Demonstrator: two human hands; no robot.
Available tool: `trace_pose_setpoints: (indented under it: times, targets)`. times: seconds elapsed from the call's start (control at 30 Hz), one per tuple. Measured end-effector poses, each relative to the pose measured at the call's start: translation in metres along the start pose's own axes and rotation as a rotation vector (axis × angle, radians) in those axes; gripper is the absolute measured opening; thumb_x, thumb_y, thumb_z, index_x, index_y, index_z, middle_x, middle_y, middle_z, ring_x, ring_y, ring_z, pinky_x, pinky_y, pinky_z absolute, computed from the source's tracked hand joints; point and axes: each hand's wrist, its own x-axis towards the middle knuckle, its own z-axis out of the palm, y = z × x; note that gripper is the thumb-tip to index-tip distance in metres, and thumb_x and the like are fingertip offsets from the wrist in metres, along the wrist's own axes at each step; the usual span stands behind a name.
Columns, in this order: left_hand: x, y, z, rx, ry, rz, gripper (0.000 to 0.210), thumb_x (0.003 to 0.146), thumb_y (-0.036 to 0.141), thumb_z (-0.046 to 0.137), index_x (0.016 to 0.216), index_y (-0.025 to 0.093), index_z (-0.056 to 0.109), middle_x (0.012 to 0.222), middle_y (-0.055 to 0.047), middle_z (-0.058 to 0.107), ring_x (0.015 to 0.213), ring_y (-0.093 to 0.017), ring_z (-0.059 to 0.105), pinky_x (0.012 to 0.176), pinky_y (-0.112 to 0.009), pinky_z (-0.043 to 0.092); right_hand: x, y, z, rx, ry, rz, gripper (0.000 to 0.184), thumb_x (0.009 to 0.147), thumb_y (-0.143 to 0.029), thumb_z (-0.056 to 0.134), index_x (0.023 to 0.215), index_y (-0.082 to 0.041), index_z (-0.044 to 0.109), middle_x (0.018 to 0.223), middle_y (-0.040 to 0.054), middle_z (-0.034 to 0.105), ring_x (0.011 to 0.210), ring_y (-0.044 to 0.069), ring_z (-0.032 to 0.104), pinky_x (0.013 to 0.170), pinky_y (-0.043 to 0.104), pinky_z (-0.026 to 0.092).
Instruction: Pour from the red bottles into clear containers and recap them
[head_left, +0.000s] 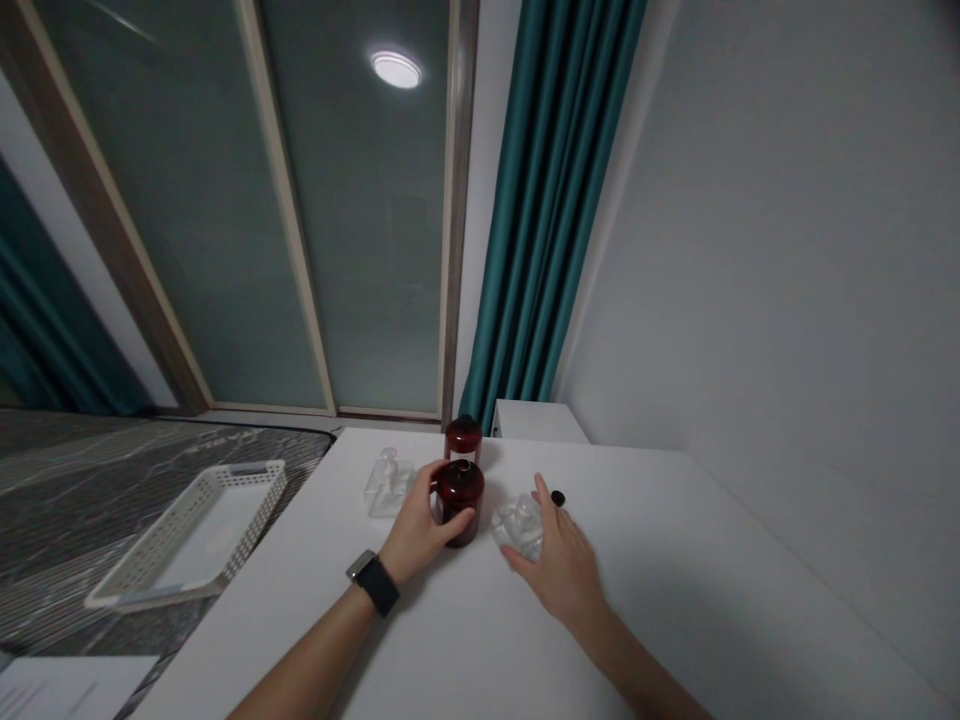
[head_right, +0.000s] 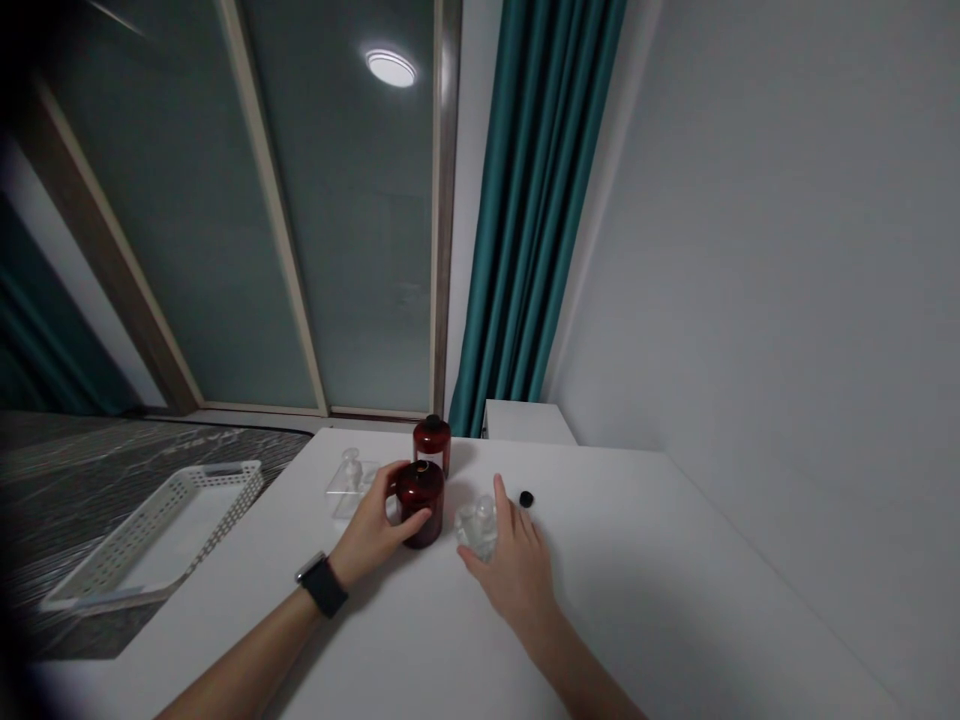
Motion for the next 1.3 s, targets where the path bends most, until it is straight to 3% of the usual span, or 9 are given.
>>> trace_pose_setpoints:
  times: [0.1, 0.2, 0.37, 0.53, 0.7, 0.87, 1.07, 1.17, 1.3]
  targets:
    - [0.0, -0.003, 0.0, 0.014, -0.004, -0.001, 0.062, 0.079, 0.026, 0.072, 0.131, 0.02, 0.039, 0.131, -0.012, 0.053, 0.123, -0.029, 0.054, 0.109, -0.05, 0.041, -0.014, 0.0, 0.001, 0.175, -0.01, 0.102, 0.104, 0.068, -0.03, 0.079, 0.154, -0.033, 0.02, 0.144, 0.01, 0.052, 0.127, 0.036, 0.053, 0.102, 0.052, 0.045]
    - [0.0, -0.005, 0.0, 0.027, -0.017, 0.002, 0.062, 0.079, 0.027, 0.072, 0.132, 0.02, 0.039, 0.131, -0.012, 0.054, 0.122, -0.029, 0.054, 0.109, -0.049, 0.041, -0.02, 0.004, 0.002, 0.49, -0.11, 0.209, 0.107, 0.069, -0.022, 0.077, 0.155, -0.032, 0.014, 0.148, 0.0114, 0.046, 0.118, 0.029, 0.06, 0.097, 0.045, 0.049]
    - [0.002, -0.005, -0.003, 0.026, -0.035, -0.001, 0.063, 0.08, 0.028, 0.072, 0.133, 0.02, 0.039, 0.133, -0.012, 0.053, 0.124, -0.03, 0.054, 0.109, -0.049, 0.041, -0.017, 0.015, 0.002, 0.789, -0.291, 0.19, 0.103, 0.071, -0.017, 0.072, 0.155, -0.03, 0.014, 0.15, 0.0134, 0.041, 0.115, 0.023, 0.06, 0.094, 0.038, 0.05]
    - [0.003, -0.01, -0.003, 0.019, -0.047, 0.007, 0.064, 0.08, 0.029, 0.071, 0.135, 0.02, 0.039, 0.136, -0.013, 0.052, 0.127, -0.03, 0.051, 0.11, -0.05, 0.039, -0.011, 0.02, 0.0, 0.835, -0.364, 0.172, 0.103, 0.072, -0.016, 0.071, 0.155, -0.027, 0.011, 0.134, 0.0102, 0.053, 0.1, 0.021, 0.064, 0.091, 0.039, 0.049]
    - [0.002, -0.007, -0.006, 0.045, -0.04, 0.078, 0.068, 0.083, 0.029, 0.068, 0.141, 0.019, 0.032, 0.139, -0.015, 0.048, 0.129, -0.03, 0.05, 0.109, -0.05, 0.041, -0.01, 0.021, -0.001, 0.769, -0.343, 0.198, 0.098, 0.069, -0.016, 0.072, 0.153, -0.025, 0.021, 0.132, 0.0091, 0.054, 0.105, 0.023, 0.06, 0.095, 0.04, 0.047]
    - [-0.006, 0.019, -0.013, 0.229, 0.077, 0.472, 0.054, 0.086, 0.019, 0.059, 0.137, 0.018, 0.04, 0.132, -0.016, 0.052, 0.123, -0.031, 0.05, 0.103, -0.053, 0.042, -0.01, 0.023, -0.002, 0.752, -0.342, 0.154, 0.102, 0.069, -0.019, 0.075, 0.154, -0.025, 0.02, 0.129, 0.008, 0.056, 0.106, 0.023, 0.059, 0.098, 0.042, 0.044]
    - [-0.029, 0.045, 0.007, 0.158, -0.093, 0.708, 0.032, 0.087, 0.005, 0.052, 0.116, 0.018, 0.055, 0.096, -0.009, 0.066, 0.088, -0.022, 0.058, 0.078, -0.037, 0.051, -0.013, 0.02, -0.006, 0.78, -0.437, 0.066, 0.108, 0.064, -0.022, 0.081, 0.154, -0.024, 0.021, 0.126, 0.0077, 0.058, 0.111, 0.025, 0.056, 0.105, 0.046, 0.039]
    - [-0.037, 0.051, 0.017, 0.1, -0.139, 0.664, 0.037, 0.087, 0.006, 0.052, 0.122, 0.018, 0.052, 0.1, -0.01, 0.065, 0.091, -0.022, 0.058, 0.08, -0.037, 0.052, -0.014, 0.019, -0.009, 0.771, -0.469, 0.047, 0.102, 0.066, -0.021, 0.078, 0.153, -0.023, 0.024, 0.127, 0.0077, 0.057, 0.112, 0.025, 0.055, 0.105, 0.047, 0.038]
    - [-0.039, 0.053, 0.022, 0.089, -0.244, 0.438, 0.048, 0.088, 0.01, 0.056, 0.134, 0.019, 0.045, 0.119, -0.013, 0.06, 0.11, -0.025, 0.056, 0.094, -0.04, 0.05, -0.013, 0.022, -0.015, 0.71, -0.497, 0.03, 0.095, 0.066, -0.02, 0.077, 0.149, -0.023, 0.031, 0.131, 0.0098, 0.056, 0.117, 0.028, 0.053, 0.104, 0.049, 0.039]
